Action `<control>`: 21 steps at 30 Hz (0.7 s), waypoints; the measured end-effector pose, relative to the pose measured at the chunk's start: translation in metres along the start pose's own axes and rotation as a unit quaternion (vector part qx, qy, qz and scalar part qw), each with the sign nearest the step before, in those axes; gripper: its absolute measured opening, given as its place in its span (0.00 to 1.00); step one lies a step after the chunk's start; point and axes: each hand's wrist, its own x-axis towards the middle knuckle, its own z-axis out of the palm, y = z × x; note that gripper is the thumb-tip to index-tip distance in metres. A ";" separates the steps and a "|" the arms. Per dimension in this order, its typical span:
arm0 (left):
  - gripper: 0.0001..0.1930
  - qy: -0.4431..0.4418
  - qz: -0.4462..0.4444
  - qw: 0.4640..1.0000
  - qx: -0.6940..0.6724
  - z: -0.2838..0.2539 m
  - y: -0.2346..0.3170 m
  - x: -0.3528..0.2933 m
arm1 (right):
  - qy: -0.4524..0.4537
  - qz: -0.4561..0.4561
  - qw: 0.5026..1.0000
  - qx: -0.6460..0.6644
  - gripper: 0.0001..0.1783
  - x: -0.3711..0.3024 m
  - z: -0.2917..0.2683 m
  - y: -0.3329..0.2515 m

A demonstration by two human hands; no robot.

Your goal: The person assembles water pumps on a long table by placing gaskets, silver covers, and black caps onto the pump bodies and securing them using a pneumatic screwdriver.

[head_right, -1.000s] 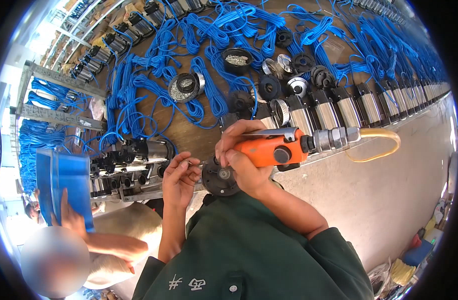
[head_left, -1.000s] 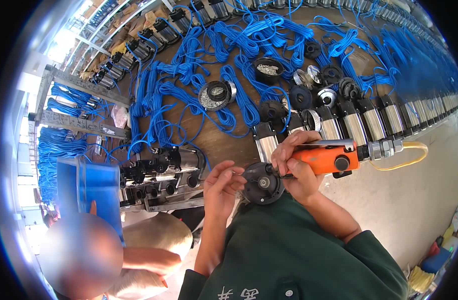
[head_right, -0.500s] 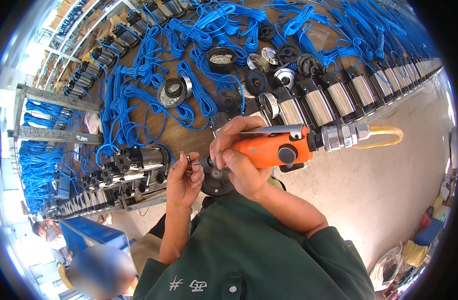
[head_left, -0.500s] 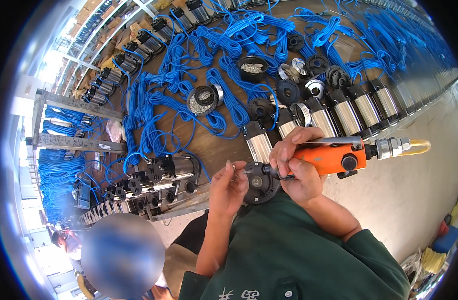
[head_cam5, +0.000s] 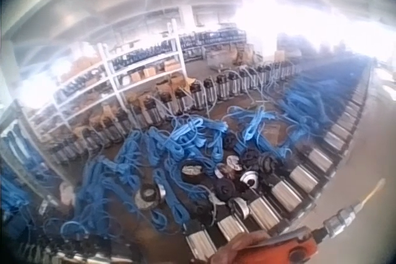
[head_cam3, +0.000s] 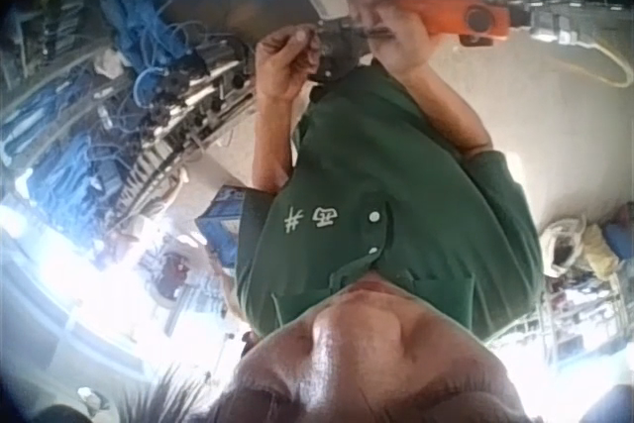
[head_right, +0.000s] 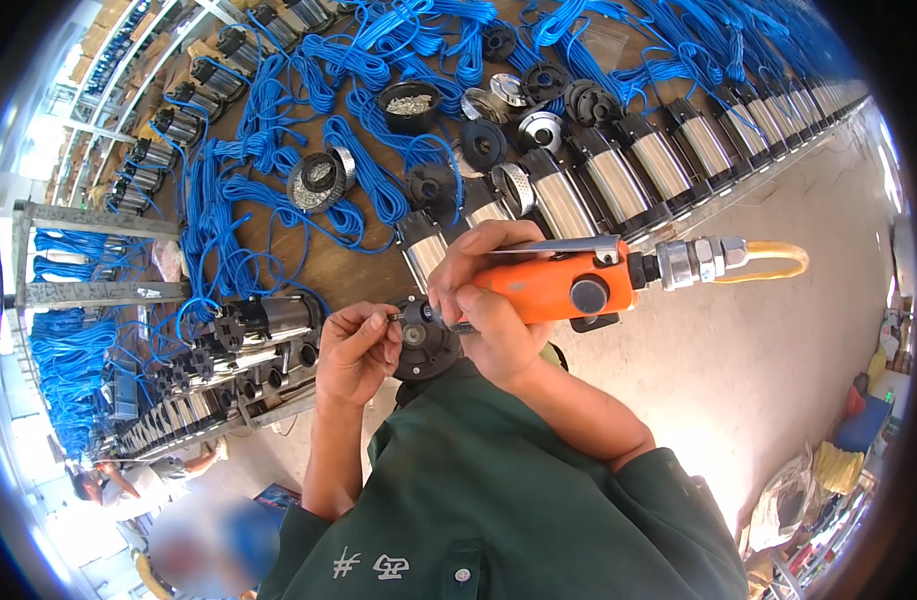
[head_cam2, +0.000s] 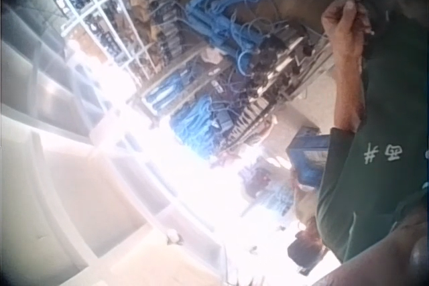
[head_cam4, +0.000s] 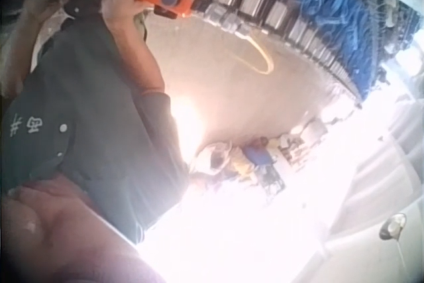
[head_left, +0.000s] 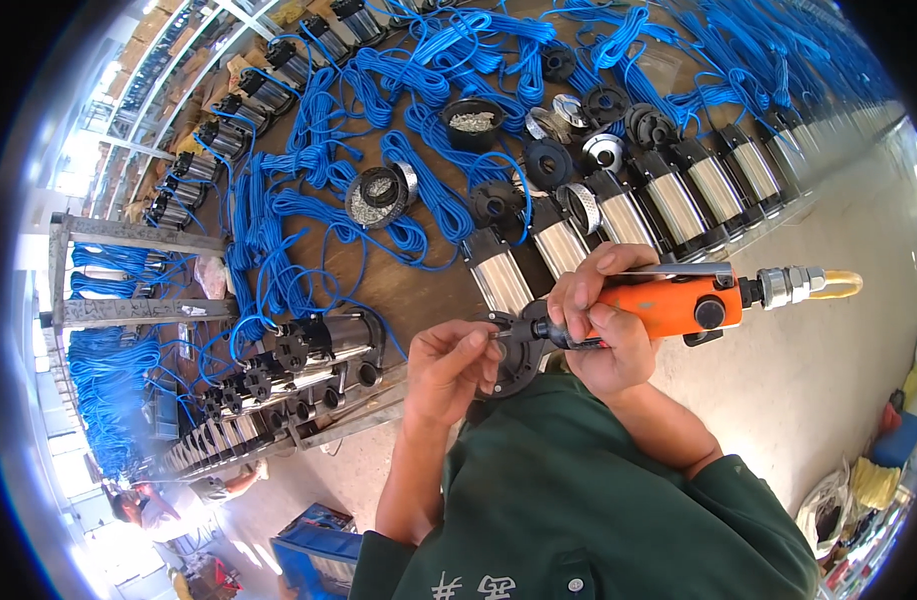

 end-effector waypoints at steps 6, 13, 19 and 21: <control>0.09 0.004 -0.032 0.996 0.085 0.008 0.004 0.005 | 0.036 -0.004 0.999 0.008 0.17 -0.007 -0.007 -0.005; 0.12 0.001 -0.099 0.993 0.057 0.009 -0.009 0.007 | 0.055 -0.027 0.998 0.005 0.18 -0.018 -0.019 -0.006; 0.18 -0.064 -0.051 0.897 0.435 0.029 -0.007 0.007 | 0.072 -0.017 0.996 -0.041 0.19 -0.042 -0.046 -0.005; 0.22 -0.167 -0.077 0.818 0.545 0.030 0.001 0.003 | 0.087 0.010 0.995 -0.051 0.19 -0.050 -0.053 -0.002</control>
